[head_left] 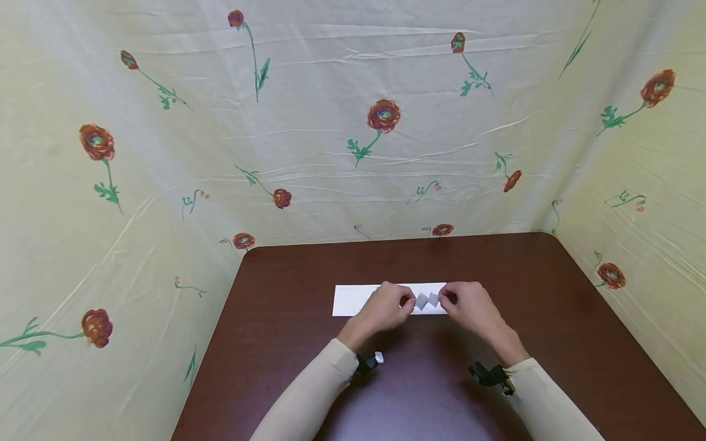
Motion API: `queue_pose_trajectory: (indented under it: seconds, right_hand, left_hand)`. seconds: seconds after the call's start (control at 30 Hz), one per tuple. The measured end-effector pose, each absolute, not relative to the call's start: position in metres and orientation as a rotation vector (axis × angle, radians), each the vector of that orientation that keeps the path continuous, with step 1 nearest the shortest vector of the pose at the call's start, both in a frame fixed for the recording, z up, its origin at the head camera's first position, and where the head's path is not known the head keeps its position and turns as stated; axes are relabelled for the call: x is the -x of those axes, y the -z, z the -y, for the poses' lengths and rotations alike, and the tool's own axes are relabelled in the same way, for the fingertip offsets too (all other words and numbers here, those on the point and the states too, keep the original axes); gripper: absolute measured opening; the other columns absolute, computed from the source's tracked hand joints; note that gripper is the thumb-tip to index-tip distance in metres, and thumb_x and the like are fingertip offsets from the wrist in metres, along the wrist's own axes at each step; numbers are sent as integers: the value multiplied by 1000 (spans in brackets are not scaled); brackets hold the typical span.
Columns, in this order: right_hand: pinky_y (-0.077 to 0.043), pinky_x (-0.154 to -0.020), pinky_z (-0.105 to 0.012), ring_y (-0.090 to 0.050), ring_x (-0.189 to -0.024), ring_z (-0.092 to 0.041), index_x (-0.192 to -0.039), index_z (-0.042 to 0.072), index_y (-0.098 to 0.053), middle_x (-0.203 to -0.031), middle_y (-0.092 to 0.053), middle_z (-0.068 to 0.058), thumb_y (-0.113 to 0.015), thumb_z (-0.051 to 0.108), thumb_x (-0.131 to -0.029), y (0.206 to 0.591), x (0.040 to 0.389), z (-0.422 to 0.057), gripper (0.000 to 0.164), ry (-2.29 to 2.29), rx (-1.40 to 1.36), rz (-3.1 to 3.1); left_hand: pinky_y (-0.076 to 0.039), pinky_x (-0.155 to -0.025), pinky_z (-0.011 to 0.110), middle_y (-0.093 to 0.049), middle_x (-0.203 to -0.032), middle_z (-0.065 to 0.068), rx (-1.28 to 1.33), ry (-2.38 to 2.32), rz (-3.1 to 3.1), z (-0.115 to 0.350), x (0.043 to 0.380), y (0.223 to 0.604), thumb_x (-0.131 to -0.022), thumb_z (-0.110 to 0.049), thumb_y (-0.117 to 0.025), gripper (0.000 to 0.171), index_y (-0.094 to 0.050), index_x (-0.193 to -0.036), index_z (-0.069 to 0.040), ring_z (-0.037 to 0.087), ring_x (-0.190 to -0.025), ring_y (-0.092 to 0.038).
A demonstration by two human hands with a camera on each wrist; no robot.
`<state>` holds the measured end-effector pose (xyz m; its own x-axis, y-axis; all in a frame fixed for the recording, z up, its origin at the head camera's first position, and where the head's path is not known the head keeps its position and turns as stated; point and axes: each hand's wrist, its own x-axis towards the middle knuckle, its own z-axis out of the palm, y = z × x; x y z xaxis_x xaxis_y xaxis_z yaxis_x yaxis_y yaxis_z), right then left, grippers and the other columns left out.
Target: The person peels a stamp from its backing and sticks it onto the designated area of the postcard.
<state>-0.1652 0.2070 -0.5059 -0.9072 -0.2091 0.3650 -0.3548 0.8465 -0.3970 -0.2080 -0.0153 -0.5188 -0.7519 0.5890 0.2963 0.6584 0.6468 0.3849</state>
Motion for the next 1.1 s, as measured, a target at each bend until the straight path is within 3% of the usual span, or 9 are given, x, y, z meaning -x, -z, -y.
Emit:
queue_pose_trajectory:
  seconds: [1.1]
  right_hand:
    - [-40,-55,-24,-47,-57,-7,-80,15,-75,-65,-60,10,-72,16,-85,507,164,-199,6,-678,-462,2758]
  left_hand:
    - [-36,-50,18,-56,-65,-12,1001,707,2744,21,209,519,-94,-22,-60,15,-74,-89,-18,2,-55,-46]
